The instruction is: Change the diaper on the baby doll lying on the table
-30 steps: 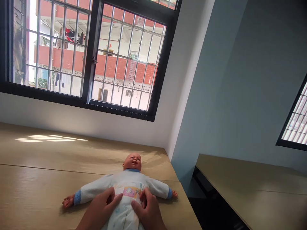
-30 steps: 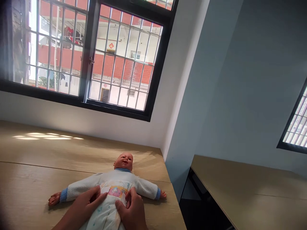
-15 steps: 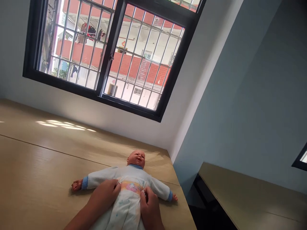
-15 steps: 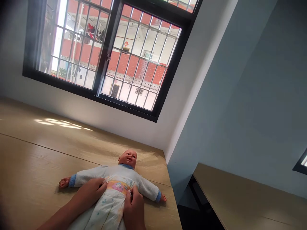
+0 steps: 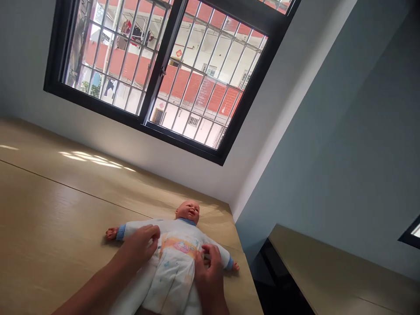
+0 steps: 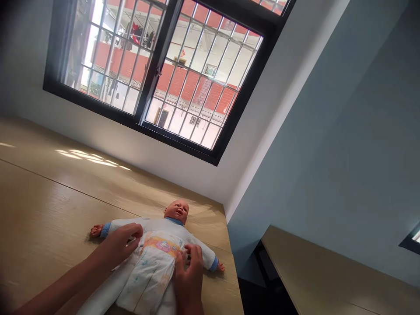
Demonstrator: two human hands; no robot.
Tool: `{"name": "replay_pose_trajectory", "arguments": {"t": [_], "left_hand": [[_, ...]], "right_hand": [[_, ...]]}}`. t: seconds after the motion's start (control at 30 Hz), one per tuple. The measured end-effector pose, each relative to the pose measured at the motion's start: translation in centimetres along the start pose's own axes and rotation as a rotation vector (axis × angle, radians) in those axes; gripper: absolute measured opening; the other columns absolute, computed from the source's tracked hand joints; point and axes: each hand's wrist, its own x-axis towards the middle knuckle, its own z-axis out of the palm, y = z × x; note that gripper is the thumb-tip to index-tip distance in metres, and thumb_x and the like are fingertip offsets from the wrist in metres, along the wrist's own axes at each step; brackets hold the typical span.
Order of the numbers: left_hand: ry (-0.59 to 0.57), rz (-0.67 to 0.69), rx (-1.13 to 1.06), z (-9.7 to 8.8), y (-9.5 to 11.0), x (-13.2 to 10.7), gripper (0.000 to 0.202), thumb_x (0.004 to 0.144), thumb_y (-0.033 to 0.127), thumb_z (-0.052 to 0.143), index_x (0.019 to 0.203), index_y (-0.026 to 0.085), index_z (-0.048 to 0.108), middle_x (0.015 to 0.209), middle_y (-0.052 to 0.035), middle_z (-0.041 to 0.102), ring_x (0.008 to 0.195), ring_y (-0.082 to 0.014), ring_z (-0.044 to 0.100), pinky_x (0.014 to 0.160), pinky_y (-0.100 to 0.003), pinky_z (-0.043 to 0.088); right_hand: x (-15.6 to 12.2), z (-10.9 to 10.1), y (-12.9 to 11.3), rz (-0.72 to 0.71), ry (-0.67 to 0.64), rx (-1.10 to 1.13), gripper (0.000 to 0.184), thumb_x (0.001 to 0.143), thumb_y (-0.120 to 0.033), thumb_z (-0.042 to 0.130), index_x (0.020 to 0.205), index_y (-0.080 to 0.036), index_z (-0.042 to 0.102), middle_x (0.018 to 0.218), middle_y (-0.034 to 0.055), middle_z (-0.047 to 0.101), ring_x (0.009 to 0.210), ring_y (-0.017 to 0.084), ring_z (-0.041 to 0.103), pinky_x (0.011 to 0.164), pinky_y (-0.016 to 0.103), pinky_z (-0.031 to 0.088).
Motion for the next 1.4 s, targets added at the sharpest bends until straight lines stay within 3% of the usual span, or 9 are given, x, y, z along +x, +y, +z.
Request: {"name": "replay_pose_trajectory", "arguments": {"t": [0.13, 0.3, 0.43, 0.6, 0.67, 0.73, 0.93, 1.13, 1.4], "left_hand": [[-0.081, 0.029, -0.171, 1.1, 1.0, -0.6, 0.017, 0.088, 0.027, 0.041, 0.078, 0.020, 0.053, 0.080, -0.0019, 0.060, 0.076, -0.0192, 0.055, 0.069, -0.028, 0.038], [-0.062, 0.018, -0.204, 1.3, 0.3, -0.7, 0.018, 0.087, 0.024, 0.040, 0.082, 0.020, 0.057, 0.082, -0.0022, 0.063, 0.078, -0.0193, 0.056, 0.071, -0.029, 0.038], [-0.044, 0.015, -0.194, 0.7, -0.1, -0.5, 0.017, 0.083, 0.022, 0.042, 0.083, 0.018, 0.059, 0.077, -0.0013, 0.062, 0.073, -0.0181, 0.055, 0.067, -0.028, 0.038], [-0.056, 0.103, -0.208, 0.9, -0.3, -0.6, 0.018, 0.082, 0.020, 0.045, 0.082, 0.016, 0.062, 0.084, -0.0041, 0.063, 0.079, -0.0187, 0.056, 0.071, -0.027, 0.041], [-0.075, 0.125, -0.209, 1.1, -0.4, -0.6, 0.018, 0.083, 0.022, 0.047, 0.084, 0.015, 0.064, 0.087, -0.0050, 0.063, 0.082, -0.0189, 0.056, 0.074, -0.027, 0.042], [-0.091, 0.136, -0.211, 1.1, -0.3, -0.8, 0.020, 0.085, 0.026, 0.051, 0.088, 0.014, 0.066, 0.090, -0.0061, 0.062, 0.085, -0.0195, 0.056, 0.077, -0.028, 0.043], [-0.135, 0.229, -0.228, -0.6, 2.0, -2.1, 0.023, 0.083, 0.033, 0.063, 0.099, 0.017, 0.067, 0.106, -0.0058, 0.065, 0.098, -0.0205, 0.058, 0.087, -0.023, 0.043], [-0.338, 0.466, -0.077, -0.5, 4.2, -2.7, 0.019, 0.084, 0.029, 0.066, 0.068, 0.019, 0.066, 0.076, -0.0028, 0.067, 0.075, -0.0162, 0.058, 0.071, -0.022, 0.040], [-0.425, 0.590, 0.097, 0.9, 5.2, -3.4, 0.022, 0.082, 0.011, 0.063, 0.061, 0.018, 0.066, 0.064, 0.0008, 0.063, 0.061, -0.0125, 0.049, 0.061, -0.025, 0.030]], "right_hand": [[-0.5, 1.6, 0.1, 0.026, -0.137, 0.185, 0.044, 0.086, -0.045, 0.062, 0.118, -0.016, 0.061, 0.111, 0.0120, 0.065, 0.101, 0.026, 0.060, 0.091, 0.038, 0.049], [-0.4, 0.9, -0.1, 0.207, -0.267, 0.488, 0.050, 0.075, -0.052, 0.072, 0.106, -0.014, 0.064, 0.090, 0.0080, 0.066, 0.085, 0.024, 0.062, 0.079, 0.035, 0.051], [-1.0, -1.6, -3.6, 0.188, -0.441, 0.585, 0.048, 0.062, -0.049, 0.086, 0.095, -0.018, 0.070, 0.089, 0.0039, 0.067, 0.085, 0.022, 0.061, 0.080, 0.033, 0.050], [-1.7, -4.6, -8.9, 0.212, -1.370, 0.550, 0.045, 0.074, -0.050, 0.080, 0.105, -0.017, 0.077, 0.082, 0.0025, 0.067, 0.072, 0.014, 0.059, 0.070, 0.026, 0.046], [-1.8, -4.6, -9.5, 0.233, -1.554, 0.561, 0.052, 0.079, -0.051, 0.075, 0.116, -0.014, 0.074, 0.089, 0.0054, 0.069, 0.075, 0.015, 0.062, 0.072, 0.026, 0.047], [-1.9, -3.9, -8.8, 0.275, -1.516, 0.648, 0.057, 0.076, -0.053, 0.077, 0.116, -0.012, 0.073, 0.091, 0.0079, 0.071, 0.075, 0.015, 0.064, 0.069, 0.026, 0.048], [-1.5, -2.2, -4.0, 0.348, -0.993, 0.867, 0.054, 0.062, -0.054, 0.087, 0.091, -0.011, 0.074, 0.071, 0.0077, 0.071, 0.056, 0.012, 0.057, 0.050, 0.021, 0.037], [0.1, -3.5, -1.1, 0.478, -0.911, 0.596, 0.040, 0.068, -0.045, 0.085, 0.070, -0.014, 0.059, 0.049, -0.0044, 0.054, 0.037, 0.004, 0.039, 0.037, 0.018, 0.018], [0.1, -4.2, 1.4, 0.470, -1.008, 0.237, 0.054, 0.070, -0.067, 0.074, 0.068, -0.016, 0.057, 0.056, -0.0028, 0.054, 0.043, 0.007, 0.045, 0.039, 0.019, 0.028]]}}
